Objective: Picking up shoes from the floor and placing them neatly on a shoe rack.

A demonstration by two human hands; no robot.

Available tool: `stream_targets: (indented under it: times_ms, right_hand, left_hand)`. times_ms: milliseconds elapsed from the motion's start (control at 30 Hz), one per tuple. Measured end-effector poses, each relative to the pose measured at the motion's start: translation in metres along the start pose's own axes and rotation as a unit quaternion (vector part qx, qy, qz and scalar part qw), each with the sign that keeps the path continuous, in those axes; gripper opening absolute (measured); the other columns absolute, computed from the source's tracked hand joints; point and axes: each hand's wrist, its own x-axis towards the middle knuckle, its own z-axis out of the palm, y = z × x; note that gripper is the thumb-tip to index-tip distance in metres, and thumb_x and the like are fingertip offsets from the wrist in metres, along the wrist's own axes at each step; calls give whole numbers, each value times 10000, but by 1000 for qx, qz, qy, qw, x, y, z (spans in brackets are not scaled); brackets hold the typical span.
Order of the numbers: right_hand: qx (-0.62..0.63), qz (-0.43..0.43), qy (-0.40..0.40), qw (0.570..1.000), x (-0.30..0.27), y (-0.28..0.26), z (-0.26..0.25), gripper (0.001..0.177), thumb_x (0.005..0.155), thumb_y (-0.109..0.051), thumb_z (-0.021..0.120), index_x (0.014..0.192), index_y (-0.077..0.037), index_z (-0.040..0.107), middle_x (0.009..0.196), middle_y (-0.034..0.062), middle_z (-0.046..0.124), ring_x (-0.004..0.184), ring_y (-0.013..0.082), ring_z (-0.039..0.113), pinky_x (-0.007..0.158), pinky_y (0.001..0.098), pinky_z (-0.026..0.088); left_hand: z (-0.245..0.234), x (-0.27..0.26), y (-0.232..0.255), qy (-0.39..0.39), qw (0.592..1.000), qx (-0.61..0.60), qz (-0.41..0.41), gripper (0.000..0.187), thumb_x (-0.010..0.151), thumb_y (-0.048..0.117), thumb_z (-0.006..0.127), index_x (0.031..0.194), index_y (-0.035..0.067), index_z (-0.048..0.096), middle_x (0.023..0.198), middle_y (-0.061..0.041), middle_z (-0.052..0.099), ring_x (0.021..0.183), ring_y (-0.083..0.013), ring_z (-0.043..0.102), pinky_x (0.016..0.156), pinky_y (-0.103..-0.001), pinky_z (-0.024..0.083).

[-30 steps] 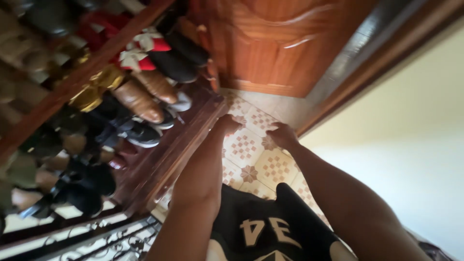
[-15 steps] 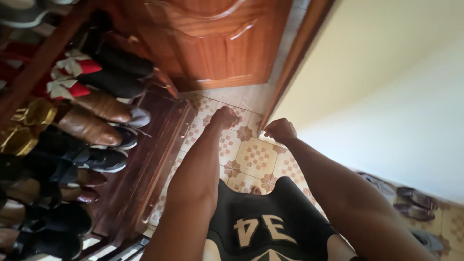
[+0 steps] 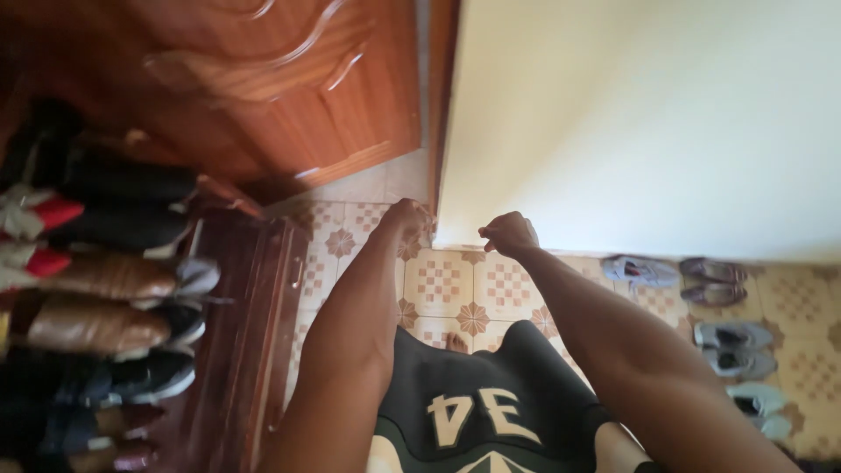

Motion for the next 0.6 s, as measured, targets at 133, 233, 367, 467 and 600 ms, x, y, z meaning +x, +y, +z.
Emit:
stream_targets:
  times_ms: [133, 233, 367, 467, 600]
  right_hand:
    - [33, 25, 55, 998, -8, 17, -3, 251, 950, -322, 706, 986, -105, 825, 757, 18, 798, 719, 111, 746, 752, 311, 579]
    - [58, 95, 77, 991, -21, 17, -4, 245, 988, -308, 651, 1034, -132, 815, 791, 33, 802, 757, 93, 738, 791, 330, 564]
    - [92, 96, 107, 985, -33, 28, 9, 266, 1013, -247, 578, 1072, -126, 807, 841, 25, 827, 807, 72, 753, 844, 292, 560]
    - [111, 135, 129, 976, -52, 27, 13, 282, 1020, -235, 549, 1120, -118, 785, 876, 10, 827, 817, 79, 762, 852, 288, 555]
    - [174, 175, 146, 958, -79, 30, 22, 296, 1027, -198, 532, 1167, -47, 745, 929, 48, 819, 827, 126, 773, 782, 332, 588]
  left_hand:
    - [3, 7, 24, -54, 996, -75, 13, 194, 862, 170, 701, 952, 11, 764, 828, -109, 785, 715, -218, 665, 612, -415, 527]
    - [-7, 4, 47, -90, 993, 69, 25, 315, 880, 344, 788, 941, 44, 717, 820, -90, 749, 698, -193, 685, 629, -356, 555]
    - [-3, 8, 50, -126, 987, 81, 60, 333, 884, 355, 787, 968, 39, 719, 820, -77, 747, 659, -160, 657, 611, -334, 551]
    - [6, 13, 57, -153, 979, 104, 79, 328, 893, 354, 772, 987, 46, 709, 837, -49, 754, 667, -145, 667, 609, -339, 562]
    - [12, 8, 67, -181, 970, 142, 79, 310, 905, 347, 772, 979, 53, 702, 841, -89, 750, 682, -155, 672, 606, -329, 543]
